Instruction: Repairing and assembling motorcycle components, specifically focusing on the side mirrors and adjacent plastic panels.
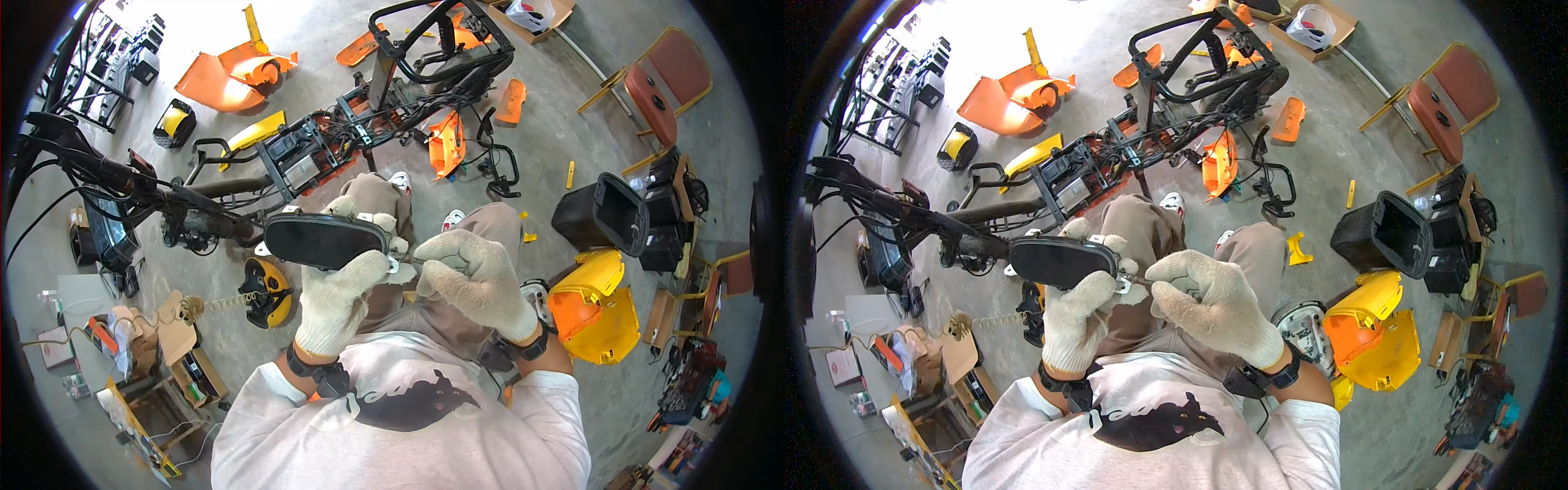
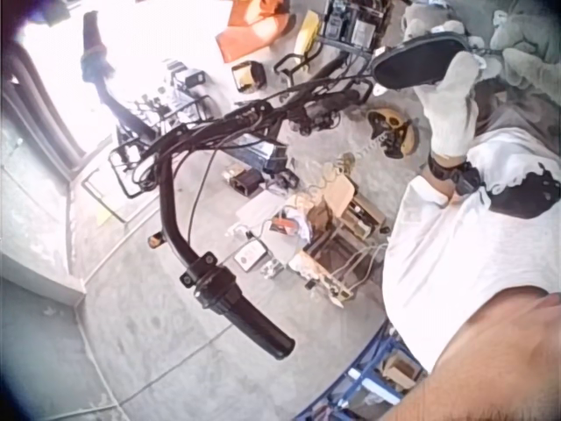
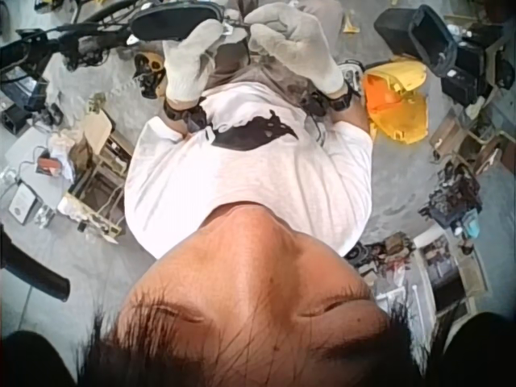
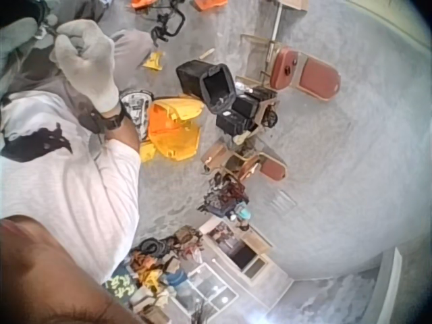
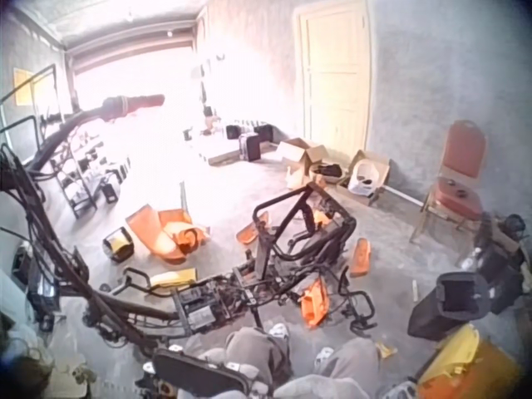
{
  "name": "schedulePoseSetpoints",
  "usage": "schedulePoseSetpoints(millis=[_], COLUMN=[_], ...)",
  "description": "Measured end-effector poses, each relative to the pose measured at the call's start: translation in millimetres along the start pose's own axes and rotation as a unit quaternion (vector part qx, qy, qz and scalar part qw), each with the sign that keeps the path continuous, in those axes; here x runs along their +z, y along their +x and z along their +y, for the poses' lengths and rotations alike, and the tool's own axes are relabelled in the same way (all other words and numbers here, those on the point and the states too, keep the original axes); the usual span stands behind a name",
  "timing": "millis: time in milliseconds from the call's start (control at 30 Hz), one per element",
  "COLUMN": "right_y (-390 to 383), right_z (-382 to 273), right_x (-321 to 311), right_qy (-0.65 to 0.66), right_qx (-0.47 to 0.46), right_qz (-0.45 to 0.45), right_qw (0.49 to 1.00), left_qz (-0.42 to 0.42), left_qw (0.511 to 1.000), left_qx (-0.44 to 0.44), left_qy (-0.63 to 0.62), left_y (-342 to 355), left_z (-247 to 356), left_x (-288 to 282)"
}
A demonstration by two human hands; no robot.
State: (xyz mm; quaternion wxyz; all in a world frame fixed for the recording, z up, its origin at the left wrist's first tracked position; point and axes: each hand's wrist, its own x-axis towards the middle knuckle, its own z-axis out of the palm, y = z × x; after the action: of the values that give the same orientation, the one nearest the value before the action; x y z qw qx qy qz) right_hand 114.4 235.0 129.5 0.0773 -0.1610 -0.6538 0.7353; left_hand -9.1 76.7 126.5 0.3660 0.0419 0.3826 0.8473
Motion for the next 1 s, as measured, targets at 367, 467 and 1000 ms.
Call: schedulePoseSetpoints(millis=[367,467,1000], right_y=[1,-1,-2], right_z=[-3,-1,9], right_x=[6,7,9], right_qy=[-0.058,-0.071,0.174], right_qx=[-0.033,-0.039,0.068], right_qz=[0.006,0.012,-0.019], right_qw=[0.998,0.997,0.982], left_qz=[0.013,0.013,0.061], left_qw=[0.999,0.999,0.998], left_qx=[0.024,0.020,0.026], left_qy=[0.023,0.021,-0.020], left_y=[0,-2,0], left_z=[-1,-1,5], left_x=[-1,-3,-8])
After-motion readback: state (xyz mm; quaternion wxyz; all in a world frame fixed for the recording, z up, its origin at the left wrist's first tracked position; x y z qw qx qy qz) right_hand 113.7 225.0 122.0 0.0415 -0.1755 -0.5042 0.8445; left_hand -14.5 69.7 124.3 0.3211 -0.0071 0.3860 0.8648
